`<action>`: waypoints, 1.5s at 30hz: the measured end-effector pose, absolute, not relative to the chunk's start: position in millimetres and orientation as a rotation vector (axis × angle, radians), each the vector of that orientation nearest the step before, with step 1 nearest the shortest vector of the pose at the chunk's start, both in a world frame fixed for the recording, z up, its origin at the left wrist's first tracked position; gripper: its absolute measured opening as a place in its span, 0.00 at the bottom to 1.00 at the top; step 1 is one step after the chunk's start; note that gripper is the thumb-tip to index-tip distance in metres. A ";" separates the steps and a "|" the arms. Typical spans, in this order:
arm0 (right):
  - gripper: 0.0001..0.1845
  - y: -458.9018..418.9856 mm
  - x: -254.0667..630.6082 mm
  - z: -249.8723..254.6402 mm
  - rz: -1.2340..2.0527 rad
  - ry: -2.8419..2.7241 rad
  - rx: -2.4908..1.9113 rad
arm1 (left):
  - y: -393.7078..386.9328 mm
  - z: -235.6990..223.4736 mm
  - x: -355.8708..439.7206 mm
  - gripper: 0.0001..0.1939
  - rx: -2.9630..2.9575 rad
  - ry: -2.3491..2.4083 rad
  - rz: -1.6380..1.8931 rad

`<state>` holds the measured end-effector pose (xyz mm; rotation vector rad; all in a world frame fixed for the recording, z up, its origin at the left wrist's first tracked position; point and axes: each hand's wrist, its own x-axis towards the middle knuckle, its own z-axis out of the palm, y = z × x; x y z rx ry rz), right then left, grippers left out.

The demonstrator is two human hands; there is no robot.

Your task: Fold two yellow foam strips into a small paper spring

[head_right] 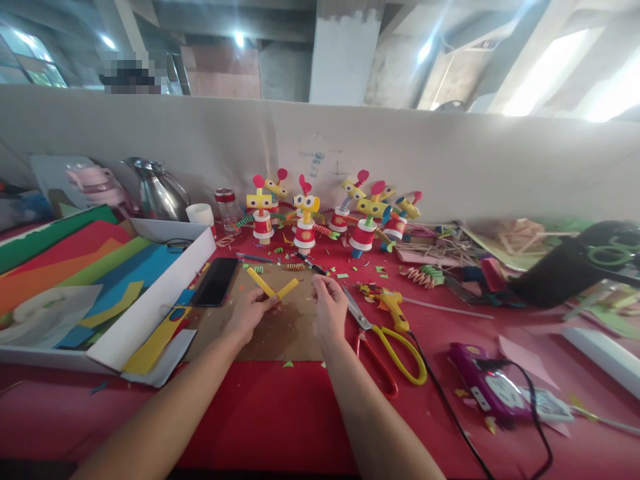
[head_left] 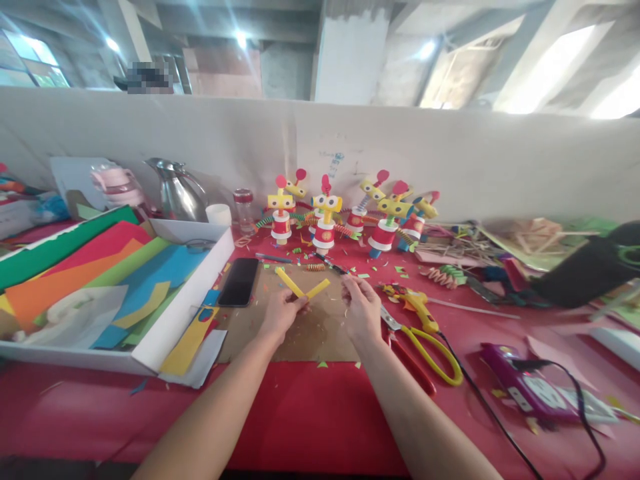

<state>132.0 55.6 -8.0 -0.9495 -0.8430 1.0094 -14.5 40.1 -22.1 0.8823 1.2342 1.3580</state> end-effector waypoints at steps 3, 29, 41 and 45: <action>0.13 51.3 126.4 -9.4 1.071 -1.002 -0.955 | 39.3 -19.5 -16.1 0.13 0.826 1.152 1.371; 0.11 39.9 110.1 -17.8 1.210 -1.152 -0.908 | 31.0 -8.3 -13.3 0.13 0.777 0.909 1.290; 0.13 36.4 109.4 -16.5 1.386 -1.103 -0.782 | 33.6 -15.3 -15.3 0.13 0.890 0.924 1.368; 0.13 37.3 109.1 -16.7 1.411 -1.100 -0.765 | 32.9 -13.4 -16.1 0.11 0.875 0.918 1.362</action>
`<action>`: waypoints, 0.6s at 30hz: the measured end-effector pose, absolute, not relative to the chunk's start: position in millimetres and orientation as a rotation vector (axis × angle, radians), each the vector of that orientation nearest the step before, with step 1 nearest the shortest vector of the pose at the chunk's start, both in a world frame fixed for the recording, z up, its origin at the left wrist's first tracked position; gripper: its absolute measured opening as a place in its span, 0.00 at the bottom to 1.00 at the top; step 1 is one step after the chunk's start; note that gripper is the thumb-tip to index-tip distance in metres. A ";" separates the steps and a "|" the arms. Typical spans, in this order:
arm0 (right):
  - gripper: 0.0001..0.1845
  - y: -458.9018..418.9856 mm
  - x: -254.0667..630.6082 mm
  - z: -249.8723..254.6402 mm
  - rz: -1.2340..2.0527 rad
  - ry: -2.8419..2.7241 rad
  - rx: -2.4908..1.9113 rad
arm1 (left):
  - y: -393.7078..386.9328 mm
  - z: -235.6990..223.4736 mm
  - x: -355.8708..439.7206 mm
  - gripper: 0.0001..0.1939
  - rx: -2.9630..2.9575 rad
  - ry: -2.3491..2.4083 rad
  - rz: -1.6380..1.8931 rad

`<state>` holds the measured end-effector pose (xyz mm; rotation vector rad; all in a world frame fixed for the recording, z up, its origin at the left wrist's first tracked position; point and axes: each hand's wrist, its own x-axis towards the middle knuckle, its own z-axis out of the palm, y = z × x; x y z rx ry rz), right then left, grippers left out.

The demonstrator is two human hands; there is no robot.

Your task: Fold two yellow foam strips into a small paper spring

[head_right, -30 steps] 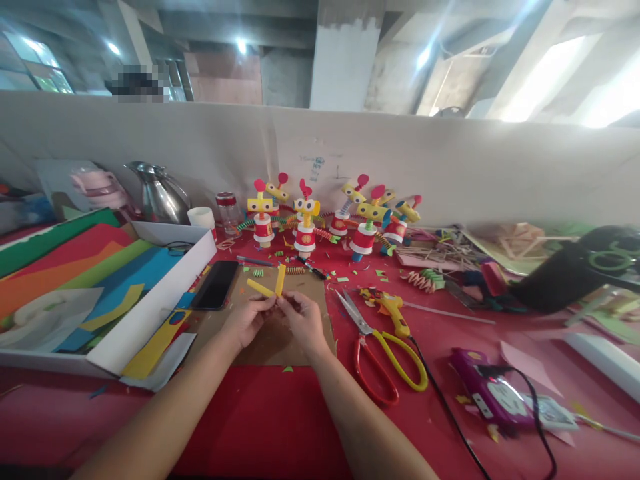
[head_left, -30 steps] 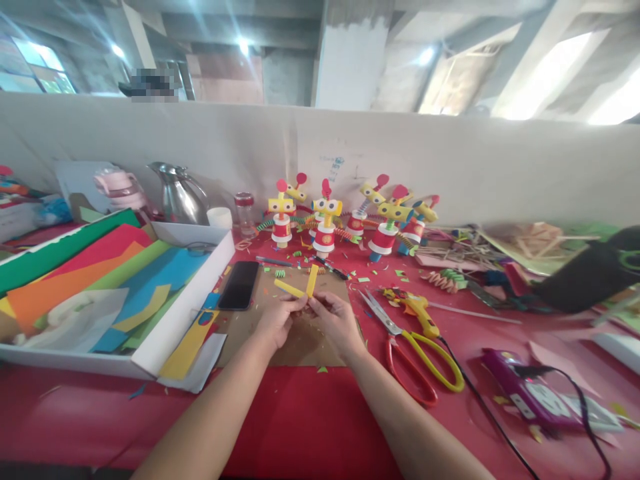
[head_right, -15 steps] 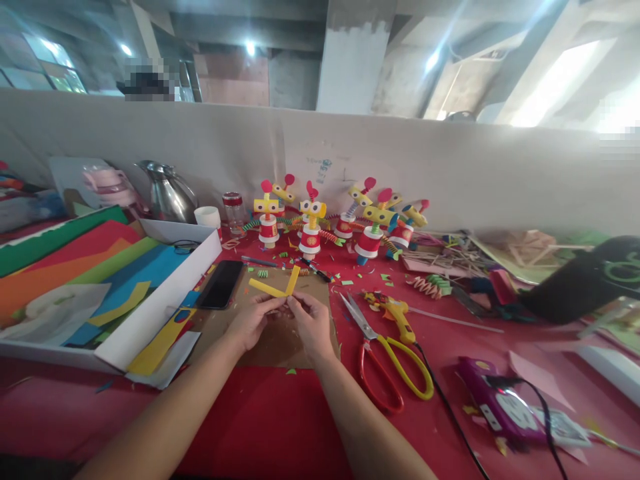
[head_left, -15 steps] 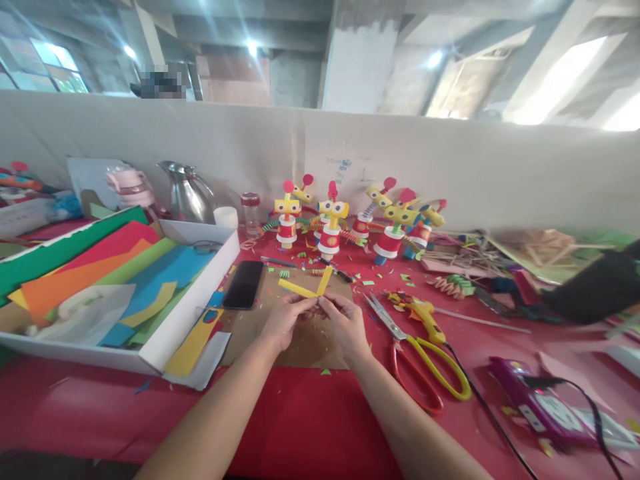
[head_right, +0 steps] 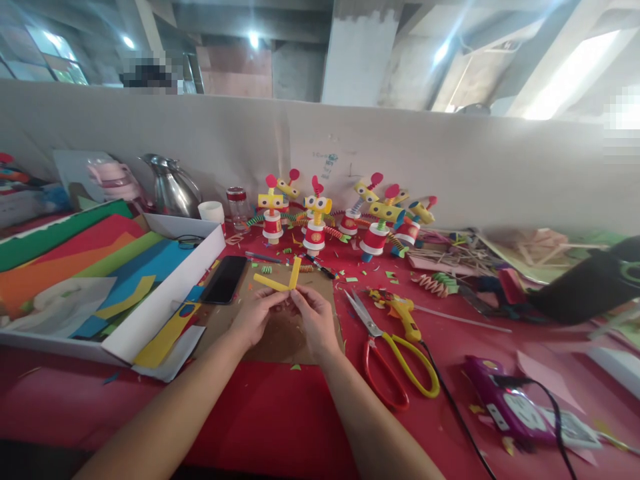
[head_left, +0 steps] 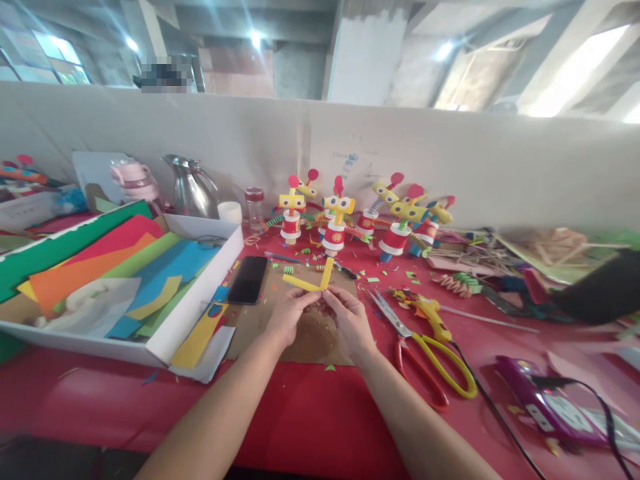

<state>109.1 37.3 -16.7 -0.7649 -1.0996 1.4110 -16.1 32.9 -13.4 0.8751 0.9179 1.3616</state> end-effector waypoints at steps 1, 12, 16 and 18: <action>0.13 37.5 109.0 -16.6 1.407 -1.105 -0.771 | 32.6 -13.3 -16.2 0.11 0.871 0.917 1.352; 0.12 37.4 110.9 -19.2 1.220 -1.235 -0.841 | 29.1 -9.5 -15.8 0.14 1.000 1.043 1.372; 0.11 34.8 110.4 -17.9 1.290 -1.160 -0.800 | 28.4 -8.8 -14.3 0.13 0.939 0.953 1.381; 0.11 33.4 109.3 -17.7 1.334 -1.119 -0.790 | 28.9 -9.7 -13.6 0.12 0.882 0.915 1.377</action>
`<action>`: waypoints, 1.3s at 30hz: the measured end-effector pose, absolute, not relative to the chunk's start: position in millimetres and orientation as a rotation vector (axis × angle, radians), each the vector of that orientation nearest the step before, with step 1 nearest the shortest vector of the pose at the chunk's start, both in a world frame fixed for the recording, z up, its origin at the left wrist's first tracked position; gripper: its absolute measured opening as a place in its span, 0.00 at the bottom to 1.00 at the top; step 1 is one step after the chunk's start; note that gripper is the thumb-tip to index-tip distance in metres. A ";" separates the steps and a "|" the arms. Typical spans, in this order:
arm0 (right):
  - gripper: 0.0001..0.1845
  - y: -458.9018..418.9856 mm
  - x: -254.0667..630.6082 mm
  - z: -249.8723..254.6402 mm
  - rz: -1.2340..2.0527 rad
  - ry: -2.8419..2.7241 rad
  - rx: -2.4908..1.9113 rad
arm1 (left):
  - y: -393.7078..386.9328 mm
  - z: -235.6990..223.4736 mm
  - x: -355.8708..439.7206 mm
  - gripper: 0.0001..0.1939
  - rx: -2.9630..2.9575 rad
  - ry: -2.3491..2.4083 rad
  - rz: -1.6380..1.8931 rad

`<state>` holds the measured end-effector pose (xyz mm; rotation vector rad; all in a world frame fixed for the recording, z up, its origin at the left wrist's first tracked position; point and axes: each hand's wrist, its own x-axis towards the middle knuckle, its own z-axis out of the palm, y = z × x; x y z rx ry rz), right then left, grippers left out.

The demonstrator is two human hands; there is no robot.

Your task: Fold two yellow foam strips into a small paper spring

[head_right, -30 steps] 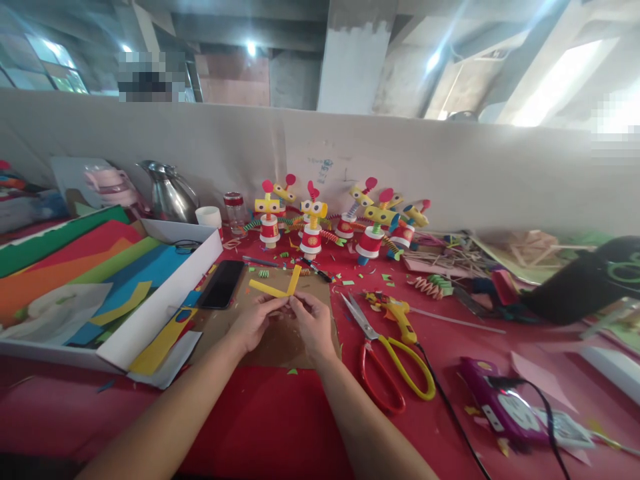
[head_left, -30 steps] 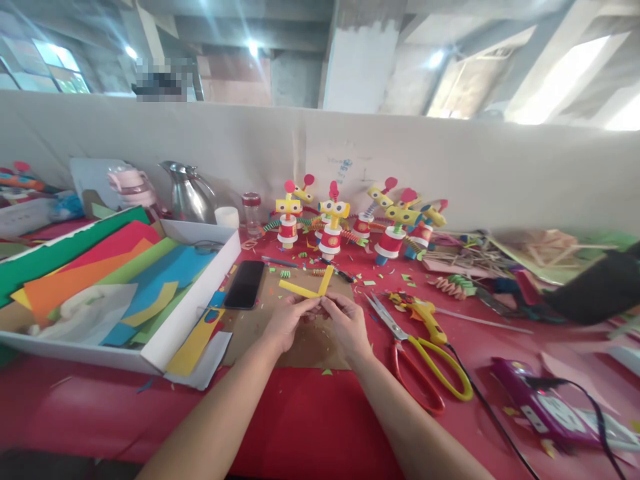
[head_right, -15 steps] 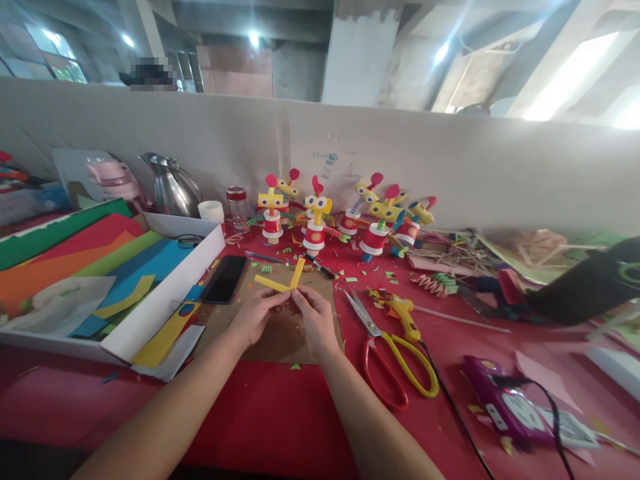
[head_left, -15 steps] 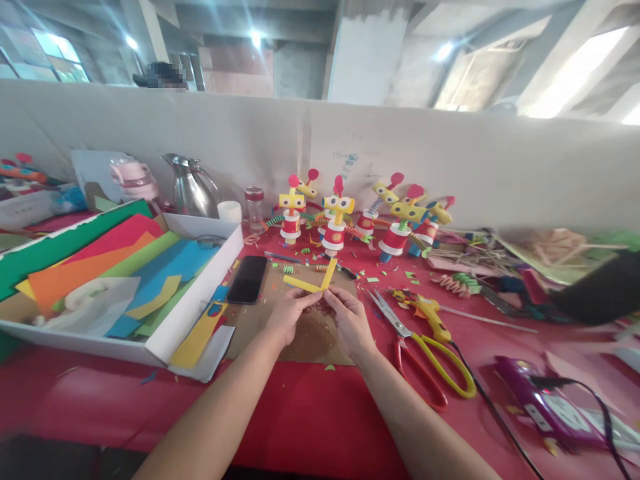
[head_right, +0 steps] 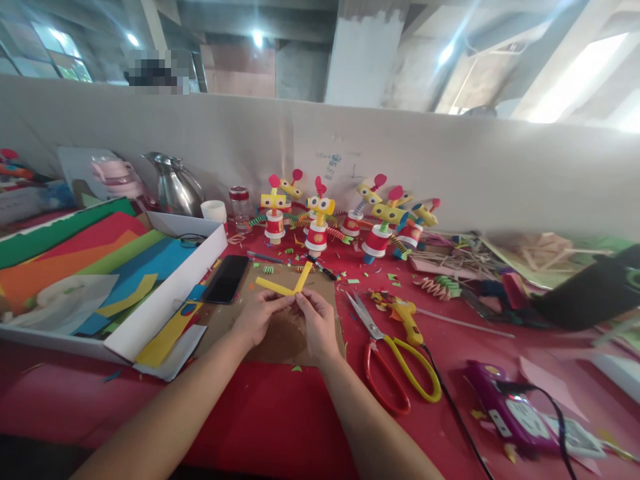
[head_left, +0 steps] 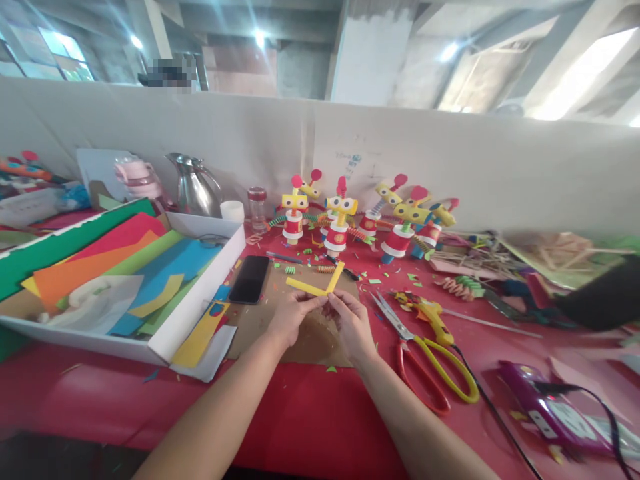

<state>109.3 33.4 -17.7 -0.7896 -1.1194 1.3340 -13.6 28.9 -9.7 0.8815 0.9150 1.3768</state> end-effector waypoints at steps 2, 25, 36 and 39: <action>0.11 32.6 108.2 -17.9 1.343 -1.115 -0.788 | 29.3 -9.7 -13.1 0.12 0.843 0.911 1.370; 0.10 27.6 105.6 -18.0 1.191 -1.146 -0.767 | 22.2 -3.7 -12.0 0.10 1.015 0.883 1.429; 0.08 30.5 105.6 -12.3 1.498 -0.841 -0.653 | 30.1 -7.5 -21.2 0.12 0.824 0.771 1.292; 0.08 31.7 106.9 -9.3 1.562 -0.833 -0.645 | 32.3 -8.4 -22.8 0.10 0.733 0.724 1.236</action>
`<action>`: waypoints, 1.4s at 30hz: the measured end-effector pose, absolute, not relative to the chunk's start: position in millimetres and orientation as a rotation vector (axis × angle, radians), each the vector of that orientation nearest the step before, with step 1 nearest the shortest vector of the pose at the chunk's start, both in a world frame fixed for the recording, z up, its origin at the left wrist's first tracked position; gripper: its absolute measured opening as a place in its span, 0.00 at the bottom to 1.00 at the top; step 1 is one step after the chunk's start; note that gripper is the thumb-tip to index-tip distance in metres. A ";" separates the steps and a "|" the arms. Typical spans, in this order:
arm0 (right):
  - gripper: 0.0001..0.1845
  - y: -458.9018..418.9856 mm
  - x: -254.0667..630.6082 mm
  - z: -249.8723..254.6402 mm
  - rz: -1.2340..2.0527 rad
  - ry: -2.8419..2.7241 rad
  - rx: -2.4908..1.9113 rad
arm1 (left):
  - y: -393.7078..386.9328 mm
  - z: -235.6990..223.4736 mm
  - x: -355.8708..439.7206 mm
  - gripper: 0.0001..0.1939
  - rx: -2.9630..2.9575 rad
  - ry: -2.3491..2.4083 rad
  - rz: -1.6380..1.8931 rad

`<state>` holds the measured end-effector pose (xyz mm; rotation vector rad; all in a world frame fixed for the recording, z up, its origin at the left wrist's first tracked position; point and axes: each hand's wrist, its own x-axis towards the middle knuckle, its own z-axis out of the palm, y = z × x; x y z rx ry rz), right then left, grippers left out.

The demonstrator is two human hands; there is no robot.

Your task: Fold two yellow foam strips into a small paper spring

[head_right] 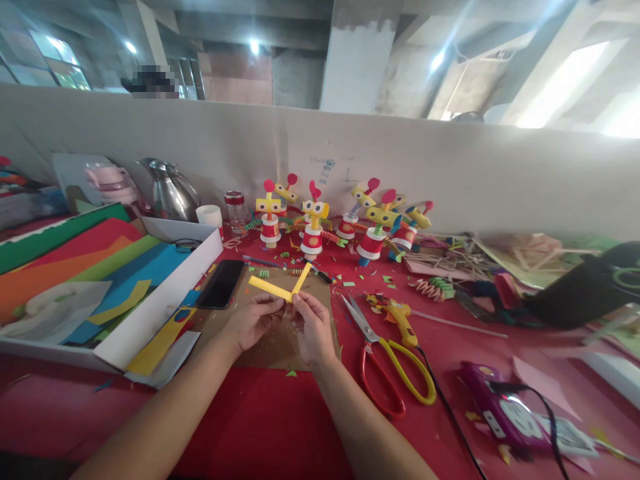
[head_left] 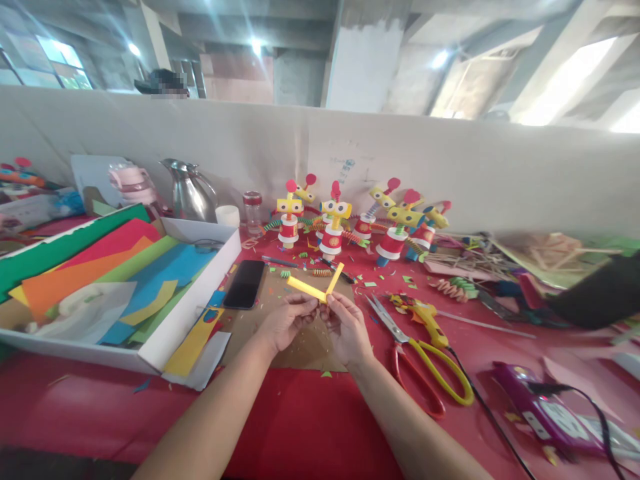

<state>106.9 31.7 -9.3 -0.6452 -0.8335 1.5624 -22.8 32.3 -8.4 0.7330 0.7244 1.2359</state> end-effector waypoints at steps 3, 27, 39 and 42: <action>0.09 30.1 106.4 -6.4 1.581 -0.843 -0.689 | 34.2 -9.7 -23.7 0.09 0.615 0.745 1.240; 0.09 30.9 107.7 -13.8 1.280 -1.148 -0.826 | 36.7 -4.4 -29.4 0.14 0.724 0.946 1.197; 0.14 32.7 107.7 -13.3 1.305 -1.267 -0.751 | 40.1 -7.1 -27.2 0.13 0.665 0.896 1.340; 0.15 31.6 106.0 -11.3 1.276 -1.183 -0.764 | 38.5 -6.3 -24.3 0.11 0.663 0.864 1.365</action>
